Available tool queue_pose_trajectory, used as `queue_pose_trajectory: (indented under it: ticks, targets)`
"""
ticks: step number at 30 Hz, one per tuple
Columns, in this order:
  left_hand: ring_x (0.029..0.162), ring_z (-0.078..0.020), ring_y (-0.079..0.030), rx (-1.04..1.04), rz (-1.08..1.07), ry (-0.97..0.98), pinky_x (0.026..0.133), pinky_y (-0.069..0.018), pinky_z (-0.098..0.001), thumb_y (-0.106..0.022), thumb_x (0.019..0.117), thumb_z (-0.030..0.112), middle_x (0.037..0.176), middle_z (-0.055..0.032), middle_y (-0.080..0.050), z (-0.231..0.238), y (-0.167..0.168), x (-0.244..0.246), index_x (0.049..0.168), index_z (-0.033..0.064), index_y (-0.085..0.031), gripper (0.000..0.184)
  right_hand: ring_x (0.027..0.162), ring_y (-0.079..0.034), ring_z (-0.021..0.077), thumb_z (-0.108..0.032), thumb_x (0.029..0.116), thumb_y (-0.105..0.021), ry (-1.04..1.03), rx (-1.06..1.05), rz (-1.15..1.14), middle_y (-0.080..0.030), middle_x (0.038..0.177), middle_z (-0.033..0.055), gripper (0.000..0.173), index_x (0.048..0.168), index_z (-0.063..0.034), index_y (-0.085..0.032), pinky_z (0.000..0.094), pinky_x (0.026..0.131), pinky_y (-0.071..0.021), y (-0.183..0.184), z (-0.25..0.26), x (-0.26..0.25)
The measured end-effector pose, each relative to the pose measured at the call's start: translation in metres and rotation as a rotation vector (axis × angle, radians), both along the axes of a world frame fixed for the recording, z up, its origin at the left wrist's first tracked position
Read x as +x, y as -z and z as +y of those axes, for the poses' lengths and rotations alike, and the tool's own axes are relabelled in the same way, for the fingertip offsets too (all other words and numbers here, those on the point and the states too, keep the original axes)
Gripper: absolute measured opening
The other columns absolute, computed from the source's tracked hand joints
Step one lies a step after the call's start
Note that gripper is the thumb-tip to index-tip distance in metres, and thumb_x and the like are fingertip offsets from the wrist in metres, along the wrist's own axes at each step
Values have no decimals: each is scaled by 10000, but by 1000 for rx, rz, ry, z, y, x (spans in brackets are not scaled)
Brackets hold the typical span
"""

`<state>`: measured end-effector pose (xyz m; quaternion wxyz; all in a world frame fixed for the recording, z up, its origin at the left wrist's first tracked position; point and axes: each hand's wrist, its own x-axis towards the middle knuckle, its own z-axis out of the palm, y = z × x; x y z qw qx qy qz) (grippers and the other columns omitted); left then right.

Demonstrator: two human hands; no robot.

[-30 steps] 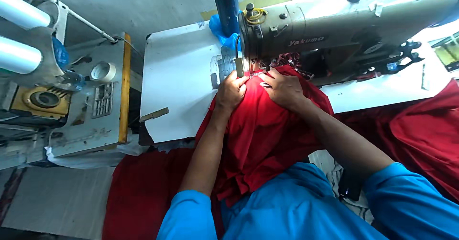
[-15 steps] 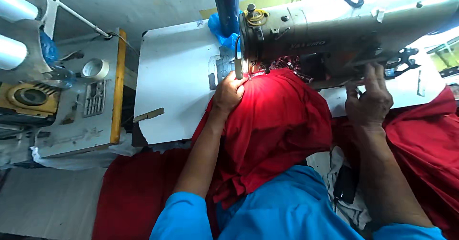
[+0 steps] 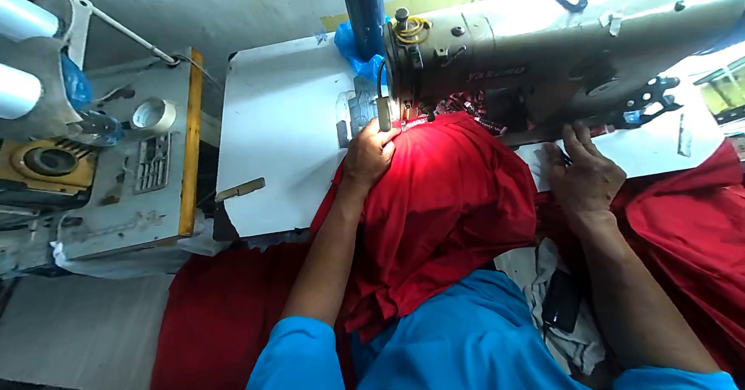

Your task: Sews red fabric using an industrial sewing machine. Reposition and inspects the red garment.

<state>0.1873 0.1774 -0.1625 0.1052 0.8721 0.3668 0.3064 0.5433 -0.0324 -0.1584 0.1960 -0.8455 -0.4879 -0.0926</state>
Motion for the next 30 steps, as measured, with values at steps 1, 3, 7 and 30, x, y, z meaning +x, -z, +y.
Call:
queue_pose_trajectory:
  ticks: [1,3,7,30]
  targets:
    - [1154,-145,-665,8,2,-2,980,-550,-345,-544,965,122,1240,-33,-709,1,0,0,1156,205,-789,322,1064,-707,404,-490,1074,-449,-2,9,-6,-522,1566,54,536,1520,-207,-542,660,767,-528,0,1,0]
    - [1157,-150,-665,12,2,2,983,-548,-347,-543,962,120,1239,-37,-710,1,1,-1,1159,204,-789,326,1056,-709,404,-456,1075,-460,-7,22,-8,-529,1561,50,515,1517,-207,-547,660,762,-526,1,0,0]
    - [1130,-153,-667,10,1,18,969,-551,-346,-550,960,123,1224,-34,-708,0,1,-2,1149,205,-792,318,1039,-710,418,-438,1073,-463,2,19,-4,-533,1557,49,504,1514,-212,-551,670,742,-523,-1,0,-2]
    - [1089,-179,-676,23,-11,42,935,-560,-370,-558,945,119,1199,-48,-709,1,4,-4,1133,206,-797,316,1050,-709,395,-470,1064,-466,2,-5,-21,-522,1566,43,526,1520,-219,-543,663,747,-523,2,0,1]
